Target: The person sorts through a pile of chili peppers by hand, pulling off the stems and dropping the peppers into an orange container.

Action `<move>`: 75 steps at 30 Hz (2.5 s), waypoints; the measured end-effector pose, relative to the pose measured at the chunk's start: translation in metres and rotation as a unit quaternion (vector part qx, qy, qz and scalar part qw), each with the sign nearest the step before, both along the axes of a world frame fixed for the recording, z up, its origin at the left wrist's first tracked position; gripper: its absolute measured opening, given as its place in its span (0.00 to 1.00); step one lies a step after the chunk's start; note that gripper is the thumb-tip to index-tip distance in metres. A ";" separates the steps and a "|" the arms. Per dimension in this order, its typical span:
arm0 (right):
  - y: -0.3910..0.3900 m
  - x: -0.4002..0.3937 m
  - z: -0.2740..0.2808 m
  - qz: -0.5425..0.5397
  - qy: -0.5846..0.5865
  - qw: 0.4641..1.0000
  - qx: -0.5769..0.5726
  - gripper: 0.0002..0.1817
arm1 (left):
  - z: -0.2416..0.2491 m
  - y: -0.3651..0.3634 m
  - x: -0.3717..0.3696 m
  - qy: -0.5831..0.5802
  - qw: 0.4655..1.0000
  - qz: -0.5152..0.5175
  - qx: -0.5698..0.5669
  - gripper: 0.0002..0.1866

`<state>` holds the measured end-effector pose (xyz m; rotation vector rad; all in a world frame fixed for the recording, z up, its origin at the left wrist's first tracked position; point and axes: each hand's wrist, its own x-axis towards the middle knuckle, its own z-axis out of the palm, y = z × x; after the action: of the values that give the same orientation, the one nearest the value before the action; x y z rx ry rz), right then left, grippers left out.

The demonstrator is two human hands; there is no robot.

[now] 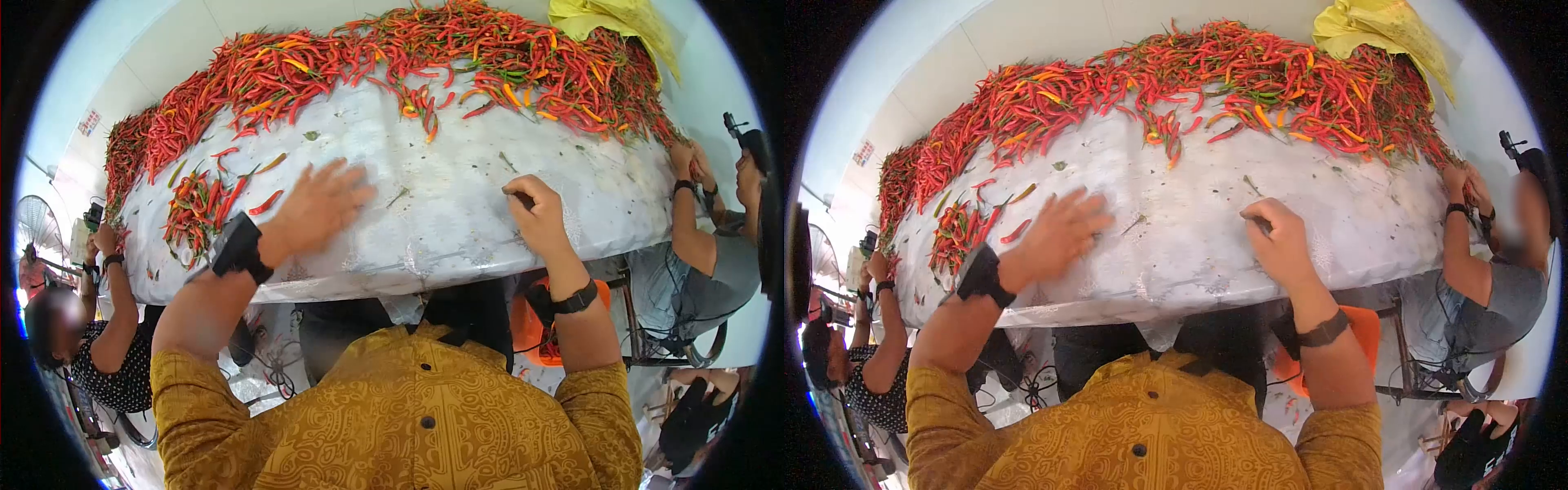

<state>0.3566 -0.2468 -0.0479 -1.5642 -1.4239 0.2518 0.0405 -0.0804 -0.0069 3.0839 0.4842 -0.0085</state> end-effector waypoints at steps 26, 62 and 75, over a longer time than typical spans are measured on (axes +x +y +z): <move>0.141 0.012 0.085 0.172 -0.238 0.941 -0.169 0.27 | 0.014 0.015 0.015 -0.278 0.937 0.032 -0.211 0.17; 0.369 0.034 0.057 0.069 -0.388 0.857 -0.333 0.34 | -0.036 0.035 0.103 -0.488 0.829 0.207 -0.181 0.14; 0.181 -0.023 0.054 0.192 -0.404 0.876 -0.178 0.36 | -0.041 0.046 0.099 -0.495 0.838 0.177 -0.146 0.15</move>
<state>0.3335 -0.0654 0.0062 -1.7575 -2.4707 0.0864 0.1391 -0.0346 -0.0483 2.2004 0.8245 1.2821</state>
